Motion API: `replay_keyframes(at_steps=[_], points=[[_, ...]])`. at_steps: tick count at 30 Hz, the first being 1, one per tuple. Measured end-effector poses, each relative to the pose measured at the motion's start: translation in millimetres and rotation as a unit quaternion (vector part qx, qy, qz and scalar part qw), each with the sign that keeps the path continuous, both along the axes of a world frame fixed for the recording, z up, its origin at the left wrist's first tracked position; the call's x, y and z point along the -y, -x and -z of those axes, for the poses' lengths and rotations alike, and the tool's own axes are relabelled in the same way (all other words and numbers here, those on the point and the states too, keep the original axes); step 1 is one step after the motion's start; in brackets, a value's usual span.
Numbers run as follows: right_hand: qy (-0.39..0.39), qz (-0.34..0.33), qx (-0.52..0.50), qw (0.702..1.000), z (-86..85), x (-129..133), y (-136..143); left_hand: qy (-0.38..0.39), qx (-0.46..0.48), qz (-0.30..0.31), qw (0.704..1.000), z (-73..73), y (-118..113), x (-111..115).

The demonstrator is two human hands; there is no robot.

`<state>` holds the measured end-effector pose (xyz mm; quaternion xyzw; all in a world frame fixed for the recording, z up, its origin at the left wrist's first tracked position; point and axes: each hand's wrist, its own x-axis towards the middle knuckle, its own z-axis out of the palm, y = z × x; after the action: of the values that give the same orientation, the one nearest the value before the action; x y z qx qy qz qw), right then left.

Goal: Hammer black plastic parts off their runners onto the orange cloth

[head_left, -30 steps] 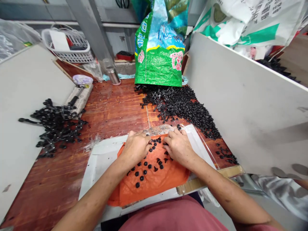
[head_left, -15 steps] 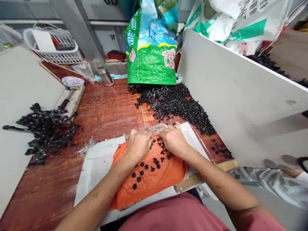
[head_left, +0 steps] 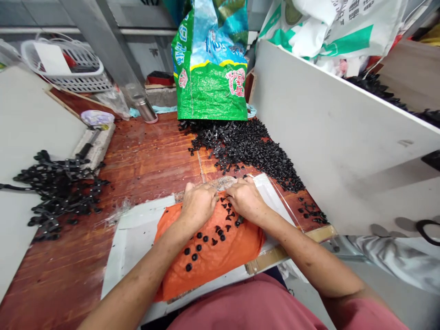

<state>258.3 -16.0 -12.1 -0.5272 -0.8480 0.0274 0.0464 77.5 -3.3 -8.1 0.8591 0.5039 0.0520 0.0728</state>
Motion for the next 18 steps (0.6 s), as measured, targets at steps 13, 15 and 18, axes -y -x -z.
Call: replay_keyframes(at_steps=[13,15,18], points=[[-0.017,0.019,-0.045,0.999,-4.8,18,-19,0.013,0.019,0.015,1.0,-17.5,10,10],[-0.007,0.01,-0.046,0.999,-4.6,22,-22,0.014,0.014,0.05,0.999,-14.2,3,13],[0.004,-0.003,-0.035,0.999,0.5,25,-19,-0.002,-0.013,0.077,0.997,-7.0,-9,17]])
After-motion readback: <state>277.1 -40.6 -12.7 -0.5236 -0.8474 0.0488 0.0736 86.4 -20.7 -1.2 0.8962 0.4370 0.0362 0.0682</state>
